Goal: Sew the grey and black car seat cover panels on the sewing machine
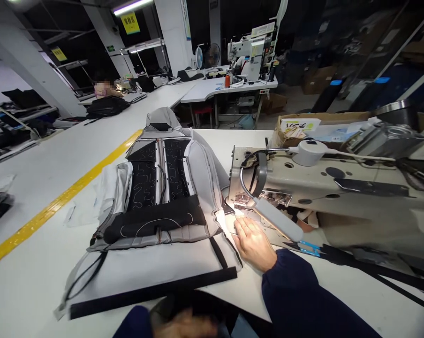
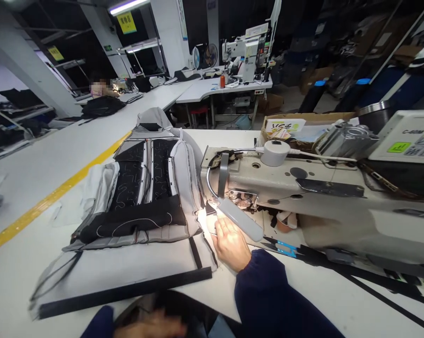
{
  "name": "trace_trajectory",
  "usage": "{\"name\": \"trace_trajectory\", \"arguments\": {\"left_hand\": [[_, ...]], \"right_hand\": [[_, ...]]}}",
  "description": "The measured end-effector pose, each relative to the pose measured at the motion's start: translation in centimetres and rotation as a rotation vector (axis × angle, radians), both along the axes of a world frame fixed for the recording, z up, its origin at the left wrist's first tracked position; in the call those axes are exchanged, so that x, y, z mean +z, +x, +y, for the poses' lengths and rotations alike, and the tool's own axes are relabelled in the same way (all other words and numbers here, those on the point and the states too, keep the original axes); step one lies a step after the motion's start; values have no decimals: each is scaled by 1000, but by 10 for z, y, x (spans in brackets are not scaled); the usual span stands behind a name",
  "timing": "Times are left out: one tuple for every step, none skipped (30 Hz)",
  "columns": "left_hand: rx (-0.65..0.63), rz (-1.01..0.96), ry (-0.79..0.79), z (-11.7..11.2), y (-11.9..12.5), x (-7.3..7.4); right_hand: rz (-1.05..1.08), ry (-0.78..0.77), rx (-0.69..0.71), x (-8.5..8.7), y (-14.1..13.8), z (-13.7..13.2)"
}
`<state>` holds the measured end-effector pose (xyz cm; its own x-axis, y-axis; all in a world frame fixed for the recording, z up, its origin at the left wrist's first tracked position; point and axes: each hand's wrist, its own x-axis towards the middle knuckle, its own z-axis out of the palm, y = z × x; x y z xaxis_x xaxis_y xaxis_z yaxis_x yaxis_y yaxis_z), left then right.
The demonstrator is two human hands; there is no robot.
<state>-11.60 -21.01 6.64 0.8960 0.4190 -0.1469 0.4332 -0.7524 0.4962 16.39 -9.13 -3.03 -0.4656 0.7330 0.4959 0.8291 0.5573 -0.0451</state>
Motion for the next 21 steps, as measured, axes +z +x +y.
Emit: {"name": "trace_trajectory", "arguments": {"left_hand": [[4, -7, 2, 1, -11, 8], [19, -13, 8, 7, -21, 18], [48, -13, 22, 19, -32, 28], [89, -8, 55, 38, -41, 39], [143, 27, 100, 62, -50, 50], [205, 90, 177, 90, -58, 60], [263, 174, 299, 122, -65, 67], [341, 288, 432, 155, -71, 73], [353, 405, 528, 187, -77, 75], [340, 475, 608, 217, -81, 74], [272, 503, 639, 244, -85, 70], [175, 536, 624, 266, -87, 64], [98, 559, 603, 285, -89, 57], [34, 571, 579, 298, -91, 50], [-7, 578, 561, 308, -94, 42], [-28, 579, 553, 313, -98, 35], [-38, 567, 556, 315, -104, 28], [-47, 545, 564, 313, -112, 21], [-54, 520, 576, 308, -121, 15], [-48, 474, 600, 300, -131, 8], [-32, 428, 626, 288, -141, 2]], "right_hand": [[1, 13, 5, 0, 0, 0], [-2, 27, 15, -1, 1, 0], [-7, 45, 29, -1, 2, 0], [-14, 62, 44, -2, 4, 0], [-19, 78, 59, -4, 5, 0], [-19, 100, 73, -5, 7, -1], [-15, 117, 85, -8, 9, 0], [-7, 138, 96, -10, 10, 0], [2, 157, 108, -13, 12, 1], [6, 171, 115, -15, 13, 2], [8, 183, 116, -17, 14, 3], [4, 186, 111, -18, 14, 3], [-2, 182, 100, -18, 14, 3], [-11, 171, 87, -17, 14, 3], [-23, 155, 76, -15, 14, 3], [-35, 138, 69, -13, 13, 3], [-47, 121, 67, -11, 12, 3], [-59, 102, 66, -9, 12, 4], [-65, 87, 65, -7, 11, 4], [-64, 76, 66, -5, 11, 4], [-56, 65, 67, -4, 11, 3]]}}
